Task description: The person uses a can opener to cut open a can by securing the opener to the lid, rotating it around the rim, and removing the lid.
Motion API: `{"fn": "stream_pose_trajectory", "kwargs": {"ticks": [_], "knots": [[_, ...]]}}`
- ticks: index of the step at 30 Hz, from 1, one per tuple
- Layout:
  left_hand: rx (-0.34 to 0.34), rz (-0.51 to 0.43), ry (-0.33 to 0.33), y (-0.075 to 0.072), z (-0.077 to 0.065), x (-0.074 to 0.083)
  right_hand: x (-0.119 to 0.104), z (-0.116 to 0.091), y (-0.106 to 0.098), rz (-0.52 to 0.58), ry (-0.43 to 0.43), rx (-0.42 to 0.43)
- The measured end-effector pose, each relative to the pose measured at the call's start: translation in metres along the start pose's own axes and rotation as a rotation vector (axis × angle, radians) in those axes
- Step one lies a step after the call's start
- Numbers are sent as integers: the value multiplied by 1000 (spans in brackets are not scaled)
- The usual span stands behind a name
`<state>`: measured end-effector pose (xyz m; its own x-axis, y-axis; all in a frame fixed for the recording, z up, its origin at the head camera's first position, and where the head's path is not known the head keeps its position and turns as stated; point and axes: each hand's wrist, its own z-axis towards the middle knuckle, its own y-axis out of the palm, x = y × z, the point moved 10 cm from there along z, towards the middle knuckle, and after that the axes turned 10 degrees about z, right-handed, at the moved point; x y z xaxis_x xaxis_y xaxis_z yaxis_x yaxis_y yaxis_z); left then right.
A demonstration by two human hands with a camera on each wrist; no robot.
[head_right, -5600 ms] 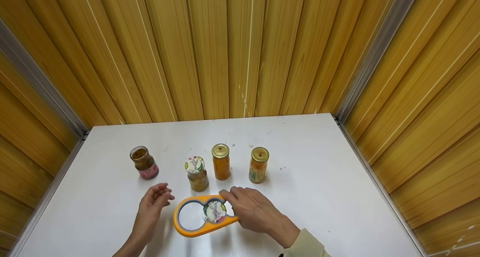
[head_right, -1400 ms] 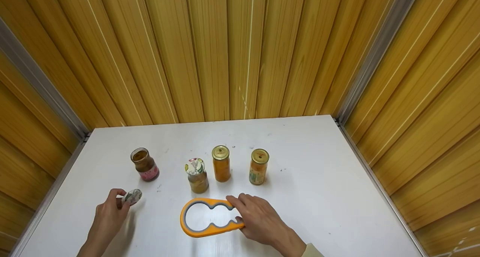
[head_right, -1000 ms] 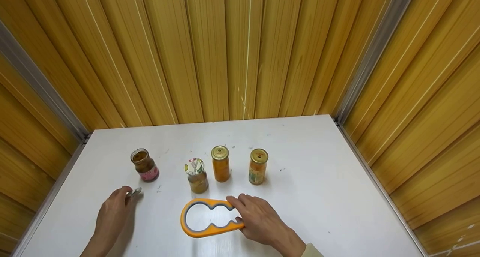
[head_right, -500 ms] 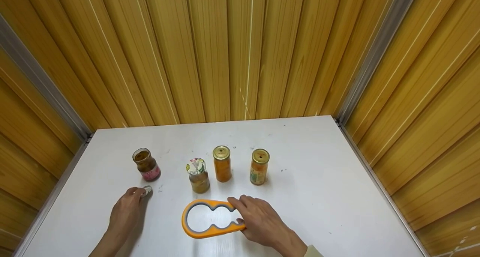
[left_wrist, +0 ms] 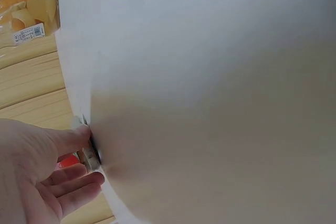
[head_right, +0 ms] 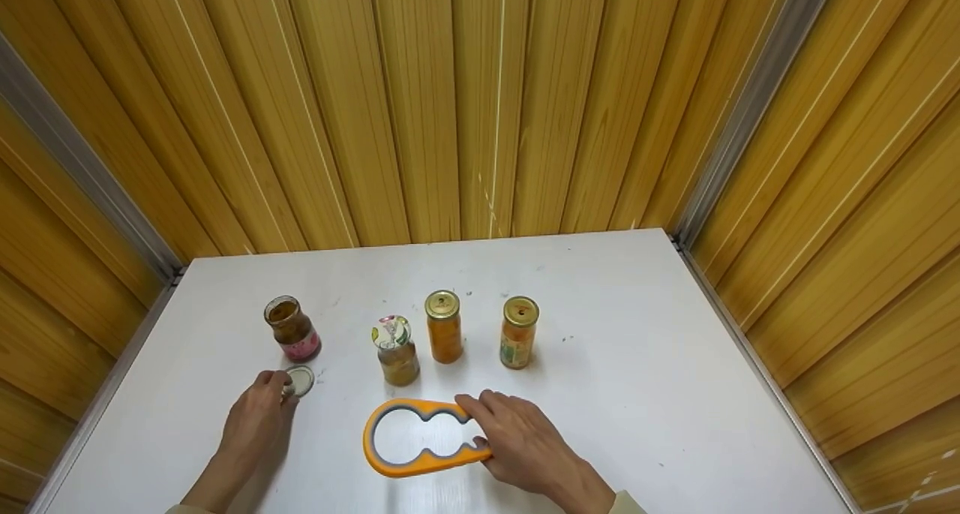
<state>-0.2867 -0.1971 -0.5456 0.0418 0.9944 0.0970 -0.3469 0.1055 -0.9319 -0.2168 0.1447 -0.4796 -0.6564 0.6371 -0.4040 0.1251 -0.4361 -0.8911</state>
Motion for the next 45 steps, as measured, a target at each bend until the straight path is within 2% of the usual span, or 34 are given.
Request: {"fn": "stream_pose_trajectory", "kwargs": {"ticks": [8,14,18,23,27,33,38,41,45], "knots": [[-42,7,-36,4,4,-3,0,-3,-3,-28,-28,36],[-40,42,-36,4,6,-2,2,-4,-1,-21,1,14],[-14,85,-34,-1,8,2,5,-4,0,-19,23,-1],[65,124,3,-15,9,14,7,-6,1,-14,43,-18],[66,30,29,-22,10,26,10,-7,2,-4,63,-24],[-67,-236,-4,-17,12,40,13,-9,0,18,72,8],[-185,-373,-55,-9,17,50,14,-13,-5,37,69,87],[-251,-452,-83,-4,20,57,19,-15,-8,47,111,121],[-296,-566,-64,2,27,70,28,-17,-12,54,193,175]]}}
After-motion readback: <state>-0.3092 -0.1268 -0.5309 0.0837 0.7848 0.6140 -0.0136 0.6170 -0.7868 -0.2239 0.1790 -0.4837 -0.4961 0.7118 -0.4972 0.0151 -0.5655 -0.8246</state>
